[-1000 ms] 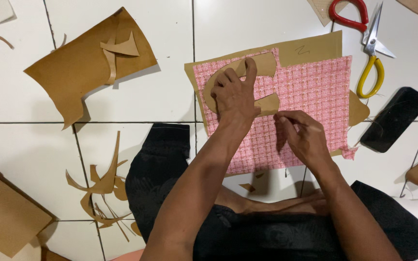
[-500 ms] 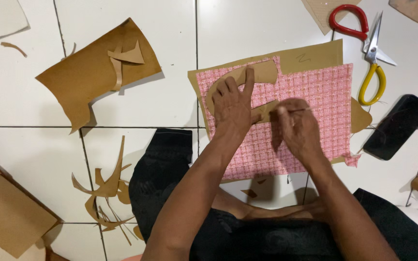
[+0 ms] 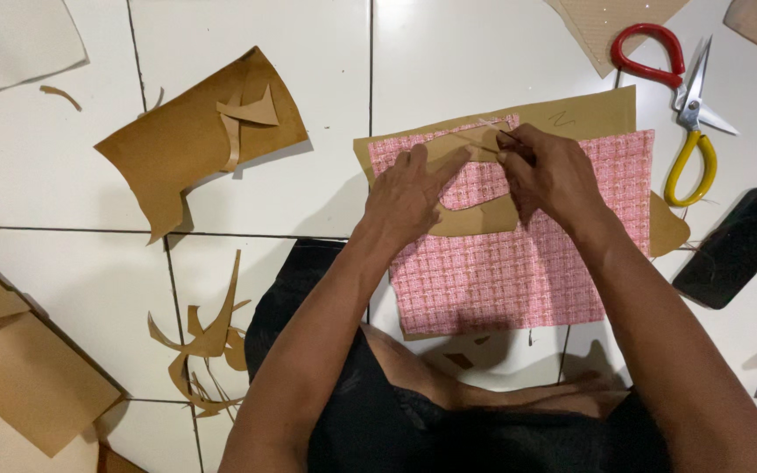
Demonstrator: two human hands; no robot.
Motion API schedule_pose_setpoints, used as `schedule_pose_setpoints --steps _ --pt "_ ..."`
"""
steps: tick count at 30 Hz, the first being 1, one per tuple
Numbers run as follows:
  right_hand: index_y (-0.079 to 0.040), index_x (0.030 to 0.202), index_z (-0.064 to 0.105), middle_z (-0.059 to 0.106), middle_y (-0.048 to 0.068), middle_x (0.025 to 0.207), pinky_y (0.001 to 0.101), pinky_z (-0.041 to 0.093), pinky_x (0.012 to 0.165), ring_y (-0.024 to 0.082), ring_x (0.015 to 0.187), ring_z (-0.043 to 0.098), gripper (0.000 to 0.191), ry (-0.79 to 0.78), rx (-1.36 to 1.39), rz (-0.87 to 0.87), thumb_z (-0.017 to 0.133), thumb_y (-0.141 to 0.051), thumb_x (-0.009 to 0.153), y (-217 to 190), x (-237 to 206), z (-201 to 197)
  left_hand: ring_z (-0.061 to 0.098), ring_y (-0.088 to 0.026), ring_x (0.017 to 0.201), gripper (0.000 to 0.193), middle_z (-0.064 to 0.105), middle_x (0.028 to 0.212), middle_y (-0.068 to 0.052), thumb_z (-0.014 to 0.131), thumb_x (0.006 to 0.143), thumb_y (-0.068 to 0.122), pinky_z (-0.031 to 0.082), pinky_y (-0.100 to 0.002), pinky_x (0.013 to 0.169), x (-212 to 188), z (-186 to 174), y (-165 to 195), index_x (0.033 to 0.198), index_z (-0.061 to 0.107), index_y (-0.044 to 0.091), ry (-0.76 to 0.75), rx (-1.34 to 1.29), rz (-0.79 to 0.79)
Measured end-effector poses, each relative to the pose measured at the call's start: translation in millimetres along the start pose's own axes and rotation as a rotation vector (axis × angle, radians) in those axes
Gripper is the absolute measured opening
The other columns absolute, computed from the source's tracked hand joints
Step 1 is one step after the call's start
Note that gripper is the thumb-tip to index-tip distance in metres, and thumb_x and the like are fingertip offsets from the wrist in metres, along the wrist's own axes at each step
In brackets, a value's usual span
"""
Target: The person sits on the tiled floor and traces around cardboard shoe patterns onto pink woven fabric using a pen, then cuts out the traced shoe upper pieces with scissors, trimming along the marked lines and setting the cut pieces aside.
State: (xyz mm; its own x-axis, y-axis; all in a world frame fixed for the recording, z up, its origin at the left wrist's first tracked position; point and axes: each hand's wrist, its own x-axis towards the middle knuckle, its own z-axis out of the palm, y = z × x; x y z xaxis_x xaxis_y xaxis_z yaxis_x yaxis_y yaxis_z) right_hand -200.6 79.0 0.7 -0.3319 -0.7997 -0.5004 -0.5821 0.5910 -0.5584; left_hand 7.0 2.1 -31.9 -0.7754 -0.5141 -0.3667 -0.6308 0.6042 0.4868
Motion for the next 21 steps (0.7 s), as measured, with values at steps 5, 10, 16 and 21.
schedule_pose_setpoints --steps 5,10,16,21 --pt "-0.003 0.116 0.070 0.074 0.016 0.091 0.0420 0.054 0.074 0.028 0.081 0.071 0.028 0.067 0.020 -0.132 0.068 -0.024 0.099 7 0 -2 0.061 -0.038 0.110 0.105 0.054 0.121 -0.021 0.087 0.072 0.012 0.058 -0.047 0.082 16 -15 10 0.155 0.028 0.040 -0.138 0.064 -0.023" --pt "-0.006 0.111 0.079 0.067 0.017 0.093 0.0376 0.053 0.069 0.026 0.081 0.065 0.026 0.246 0.179 -0.121 0.061 -0.025 0.111 22 -3 -12 0.067 -0.037 0.102 0.104 0.058 0.118 -0.021 0.080 0.079 0.002 0.059 -0.047 0.080 21 -28 16 0.158 0.026 0.043 -0.170 0.082 -0.020" --pt "-0.002 0.111 0.076 0.074 0.011 0.104 0.0305 0.058 0.073 0.016 0.084 0.072 0.029 0.195 0.317 -0.060 0.059 -0.026 0.109 36 -22 -5 0.070 -0.034 0.092 0.108 0.058 0.116 -0.021 0.082 0.080 0.007 0.062 -0.043 0.073 34 -35 18 0.158 0.017 0.046 -0.339 0.123 -0.055" --pt "0.005 0.111 0.072 0.075 0.014 0.105 0.0326 0.058 0.077 0.021 0.088 0.074 0.029 0.158 0.263 -0.080 0.061 -0.022 0.105 36 -22 7 0.070 -0.033 0.096 0.111 0.060 0.118 -0.019 0.086 0.076 0.009 0.062 -0.042 0.074 36 -34 16 0.157 0.021 0.047 -0.305 0.074 -0.056"
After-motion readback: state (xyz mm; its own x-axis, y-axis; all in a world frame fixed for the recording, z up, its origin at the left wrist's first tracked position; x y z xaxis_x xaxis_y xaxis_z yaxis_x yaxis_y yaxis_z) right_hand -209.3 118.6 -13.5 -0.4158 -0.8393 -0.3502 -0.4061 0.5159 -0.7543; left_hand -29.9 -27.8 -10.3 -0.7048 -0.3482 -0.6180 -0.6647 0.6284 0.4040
